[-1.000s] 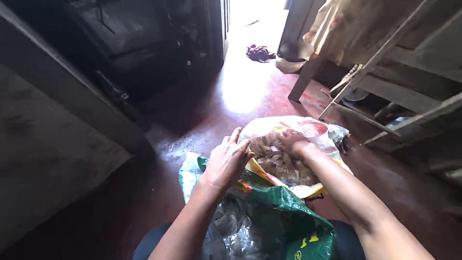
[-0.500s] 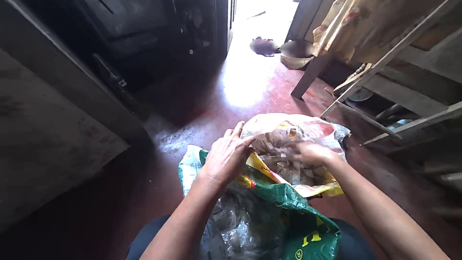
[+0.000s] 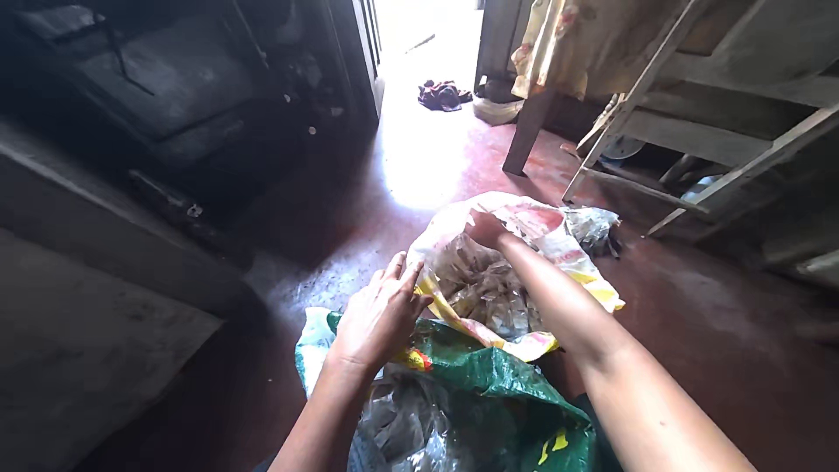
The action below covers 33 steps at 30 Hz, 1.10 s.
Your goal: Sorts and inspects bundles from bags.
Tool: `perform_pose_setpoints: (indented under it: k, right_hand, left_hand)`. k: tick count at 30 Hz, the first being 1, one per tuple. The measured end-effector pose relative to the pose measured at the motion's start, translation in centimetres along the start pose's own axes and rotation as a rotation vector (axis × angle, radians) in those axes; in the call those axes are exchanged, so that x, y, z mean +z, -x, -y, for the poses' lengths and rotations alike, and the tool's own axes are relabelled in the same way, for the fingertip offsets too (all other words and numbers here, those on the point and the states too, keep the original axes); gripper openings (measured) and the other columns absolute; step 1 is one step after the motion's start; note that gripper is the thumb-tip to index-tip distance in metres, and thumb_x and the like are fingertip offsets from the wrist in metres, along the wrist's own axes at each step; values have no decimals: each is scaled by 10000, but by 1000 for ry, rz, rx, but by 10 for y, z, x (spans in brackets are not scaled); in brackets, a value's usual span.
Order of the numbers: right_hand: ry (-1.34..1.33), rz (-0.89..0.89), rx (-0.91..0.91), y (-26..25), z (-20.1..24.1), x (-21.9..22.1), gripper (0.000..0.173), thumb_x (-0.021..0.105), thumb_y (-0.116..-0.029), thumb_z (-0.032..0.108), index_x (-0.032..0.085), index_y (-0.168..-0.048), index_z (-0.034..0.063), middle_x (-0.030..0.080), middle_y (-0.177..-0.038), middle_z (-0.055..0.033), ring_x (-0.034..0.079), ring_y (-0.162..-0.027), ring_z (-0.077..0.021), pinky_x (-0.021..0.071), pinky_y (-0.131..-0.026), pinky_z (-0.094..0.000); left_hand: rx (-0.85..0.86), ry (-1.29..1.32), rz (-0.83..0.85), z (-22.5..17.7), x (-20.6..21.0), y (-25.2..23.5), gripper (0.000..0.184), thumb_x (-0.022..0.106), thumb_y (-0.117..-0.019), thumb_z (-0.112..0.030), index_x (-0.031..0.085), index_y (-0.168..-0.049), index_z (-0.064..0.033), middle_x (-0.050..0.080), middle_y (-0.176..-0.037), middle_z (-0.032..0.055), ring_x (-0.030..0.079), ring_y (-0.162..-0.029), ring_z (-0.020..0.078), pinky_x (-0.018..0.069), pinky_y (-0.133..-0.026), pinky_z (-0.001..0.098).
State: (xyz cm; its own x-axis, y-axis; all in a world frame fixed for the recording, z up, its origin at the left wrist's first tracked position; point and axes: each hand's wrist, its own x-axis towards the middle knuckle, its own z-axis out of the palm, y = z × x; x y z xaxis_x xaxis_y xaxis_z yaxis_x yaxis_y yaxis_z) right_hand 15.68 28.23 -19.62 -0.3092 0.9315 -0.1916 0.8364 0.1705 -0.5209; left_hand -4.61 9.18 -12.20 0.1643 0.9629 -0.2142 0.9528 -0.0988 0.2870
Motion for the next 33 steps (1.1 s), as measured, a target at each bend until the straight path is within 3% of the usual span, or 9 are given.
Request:
perform_pose_setpoints:
  k: [3,7,9,13,17,22,25,29,33]
  right_hand:
    - [-99,17,50,-2,5,8,504,503,-1084,266,488,-1429,-101,552,-1401,-324,513,-1354,-435,368,-1133,-582]
    - [-92,18,65,-27,-6,29,523,546,-1055,305,500,-1442,-45,575,-1395,-288,546,-1328,-416,421,-1100,-603]
    - [-113,-186,-130,-27,-22,49,439,541,-1042,299,644,-1256,-71,677,-1180,-300,667,-1112,-414,535,-938,-571]
    - [-520,-11,219,12,5,24,302,578,-1021,72,585,-1277,-89,633,-1186,-239,612,-1056,-282,495,-952,-442]
    - [-631,68,211,43,-21,17,552,672,-902,-57,533,-1421,68,626,-1203,-193,620,-931,-213,531,-821,-388]
    - [-803,150,212,93,-27,9,462,721,-951,143,548,-1377,107,635,-1224,-128,643,-998,-176,550,-839,-372]
    - [-888,36,303,86,-29,6,408,503,-1082,357,614,-1315,41,641,-1200,-133,620,-1041,-186,519,-896,-383]
    - [-879,-126,355,48,-35,19,332,479,-1094,180,563,-1304,-63,610,-1203,-228,613,-1038,-255,510,-924,-416]
    - [-995,-101,415,37,-23,27,434,570,-1062,278,530,-1341,-53,634,-1181,-205,648,-1033,-246,548,-907,-407]
  left_hand:
    - [16,-9,-9,0,2,3,572,562,-1045,-422,449,-1553,-183,392,-1611,144,561,-1300,382,514,-961,531]
    - [9,-21,-11,-2,1,3,572,556,-1049,-411,441,-1560,-182,374,-1624,136,561,-1298,378,516,-956,519]
    - [3,-23,2,-2,-1,5,570,555,-1049,-417,446,-1554,-178,367,-1626,138,551,-1311,371,513,-971,510]
    - [-1,-13,25,-2,-1,6,558,559,-1046,-422,474,-1535,-167,362,-1624,164,536,-1328,383,500,-989,527]
    - [10,-15,23,-2,-1,7,533,564,-1044,-421,506,-1510,-169,366,-1620,169,529,-1333,392,496,-987,535]
    - [6,-18,16,-1,0,7,526,565,-1043,-428,514,-1505,-182,366,-1624,157,539,-1320,397,501,-974,551]
    - [6,-28,4,-2,2,5,530,569,-1040,-435,511,-1507,-192,367,-1626,147,540,-1322,393,505,-973,542]
    - [-3,-29,20,-3,0,5,541,562,-1045,-428,488,-1526,-191,342,-1639,157,517,-1350,399,488,-1001,550]
    - [-3,-30,15,-1,-1,6,541,559,-1046,-426,485,-1528,-191,349,-1637,143,528,-1335,388,499,-983,538]
